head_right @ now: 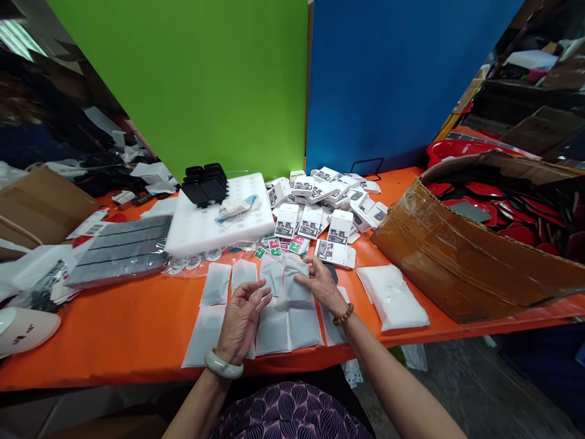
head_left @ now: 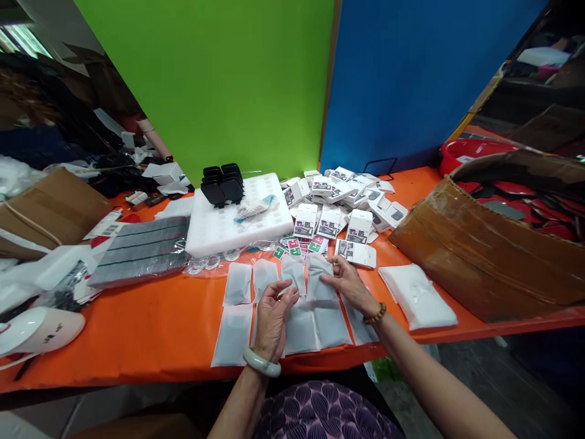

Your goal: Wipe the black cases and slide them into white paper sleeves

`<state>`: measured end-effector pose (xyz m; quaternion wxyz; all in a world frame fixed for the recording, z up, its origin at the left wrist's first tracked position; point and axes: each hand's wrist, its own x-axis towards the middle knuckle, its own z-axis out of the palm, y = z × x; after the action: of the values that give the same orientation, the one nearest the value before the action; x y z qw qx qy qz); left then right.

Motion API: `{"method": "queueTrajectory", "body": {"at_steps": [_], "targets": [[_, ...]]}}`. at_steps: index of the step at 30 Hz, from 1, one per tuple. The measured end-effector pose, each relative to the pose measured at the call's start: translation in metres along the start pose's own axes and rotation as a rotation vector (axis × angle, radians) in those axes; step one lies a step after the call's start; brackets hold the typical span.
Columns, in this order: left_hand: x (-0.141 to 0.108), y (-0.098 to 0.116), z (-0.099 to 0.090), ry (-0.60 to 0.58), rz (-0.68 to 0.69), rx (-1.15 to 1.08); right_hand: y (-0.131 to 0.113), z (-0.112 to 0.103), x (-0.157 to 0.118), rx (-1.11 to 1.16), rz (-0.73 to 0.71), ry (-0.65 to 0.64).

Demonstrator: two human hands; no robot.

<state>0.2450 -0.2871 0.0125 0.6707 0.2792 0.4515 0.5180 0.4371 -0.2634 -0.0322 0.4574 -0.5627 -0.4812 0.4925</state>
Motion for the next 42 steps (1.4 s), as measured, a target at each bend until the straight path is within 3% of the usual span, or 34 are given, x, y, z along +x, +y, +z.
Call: {"method": "queueTrajectory", "body": {"at_steps": [6, 11, 14, 17, 23, 27, 35, 42], "targets": [[-0.004, -0.002, -0.012, 0.020, -0.013, 0.038, 0.009, -0.006, 0.037, -0.378, -0.007, 0.073], [-0.004, -0.006, -0.012, 0.006, -0.044, 0.079, 0.009, 0.003, 0.028, -0.578, -0.223, 0.111], [-0.003, -0.008, -0.012, -0.009, -0.068, 0.110, 0.004, -0.005, 0.013, -0.616, -0.375, 0.135], [0.000, -0.009, -0.011, -0.017, -0.091, 0.135, -0.002, -0.033, -0.007, -0.642, -0.375, 0.216], [0.000, -0.013, -0.001, -0.044, -0.126, 0.160, 0.005, -0.130, -0.049, -0.871, -0.217, 0.552], [-0.002, -0.015, 0.006, -0.070, -0.142, 0.188, 0.021, -0.164, -0.071, -0.998, -0.105, 0.529], [-0.003, -0.019, 0.009, -0.082, -0.153, 0.216, 0.023, -0.151, -0.077, -1.318, 0.001, 0.543], [-0.004, -0.020, 0.013, -0.096, -0.153, 0.217, 0.019, -0.158, -0.068, -1.315, 0.070, 0.447]]}}
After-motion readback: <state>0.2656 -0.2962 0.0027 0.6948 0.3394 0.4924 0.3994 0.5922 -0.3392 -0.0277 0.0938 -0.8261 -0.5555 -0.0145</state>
